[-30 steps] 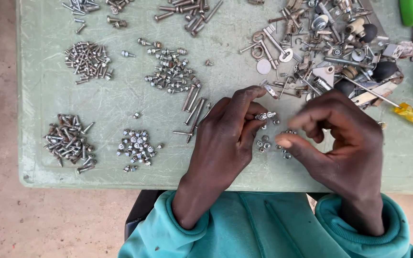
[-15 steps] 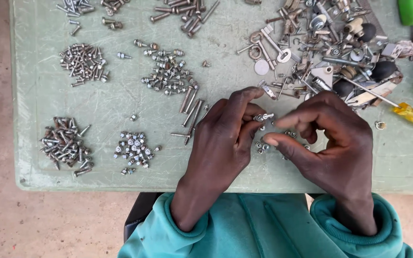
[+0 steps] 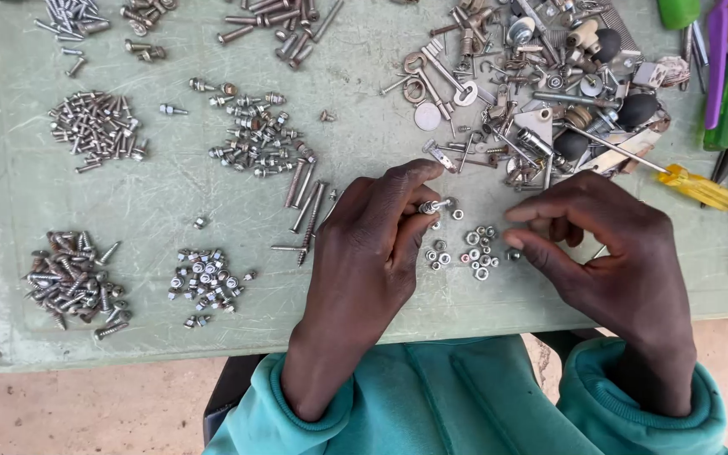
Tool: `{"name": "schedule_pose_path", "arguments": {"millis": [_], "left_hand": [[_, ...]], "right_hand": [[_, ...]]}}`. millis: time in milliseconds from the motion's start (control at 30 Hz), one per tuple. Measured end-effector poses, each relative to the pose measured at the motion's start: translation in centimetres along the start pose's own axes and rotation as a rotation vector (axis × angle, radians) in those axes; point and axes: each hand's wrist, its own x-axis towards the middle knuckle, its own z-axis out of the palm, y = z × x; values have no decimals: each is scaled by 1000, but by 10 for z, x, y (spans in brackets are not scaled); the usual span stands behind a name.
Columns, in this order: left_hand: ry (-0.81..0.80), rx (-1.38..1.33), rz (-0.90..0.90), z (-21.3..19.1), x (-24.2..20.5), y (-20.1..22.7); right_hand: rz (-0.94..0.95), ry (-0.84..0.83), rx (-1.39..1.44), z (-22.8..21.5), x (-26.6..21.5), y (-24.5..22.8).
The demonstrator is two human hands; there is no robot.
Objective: Sorting through various screws, nuts, and bolts and threading nuts onto bolts
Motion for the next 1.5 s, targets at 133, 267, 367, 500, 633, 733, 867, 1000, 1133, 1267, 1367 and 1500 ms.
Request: {"name": "schedule_pose_path", "arguments": {"millis": [133,267,367,500,633,733,867,1000,1133,1267,1367,1500], "left_hand": [[-1,-13,-6,0,0,0],[-4,-2,-20,1,2,0],[-1,3,-21,2,2,0],[-3,5,-17,3,2,-2],[1,14,-13,2,2,-1],[0,8,-20,2,2,-2],[3,3,-23,2,1,-2],[10,-15,-14,2,1,-3],[3,4,-13,3,1,-4],[8,10,10,4,0,-8],[0,1,1,4,-2,-8],[3,19,16,5,-1,-9]], "right_hand": [[-59,-87,27,-3,-9,5],[-69,-167,-60,-4,-15,9],[-70,-175,-87,-2,-15,6],[-20,-127,-117,-1,-13,2],[-17,-42,-80,7,-5,-4],[-79,1,-111,17,0,-5],[-77,22,-136,17,4,-13],[-116,98,-90,5,13,-37],[-253,115,-86,5,26,-45],[-234,51,-14,8,33,-45],[-226,47,-15,9,30,-46],[-244,64,-29,12,33,-44]]}}
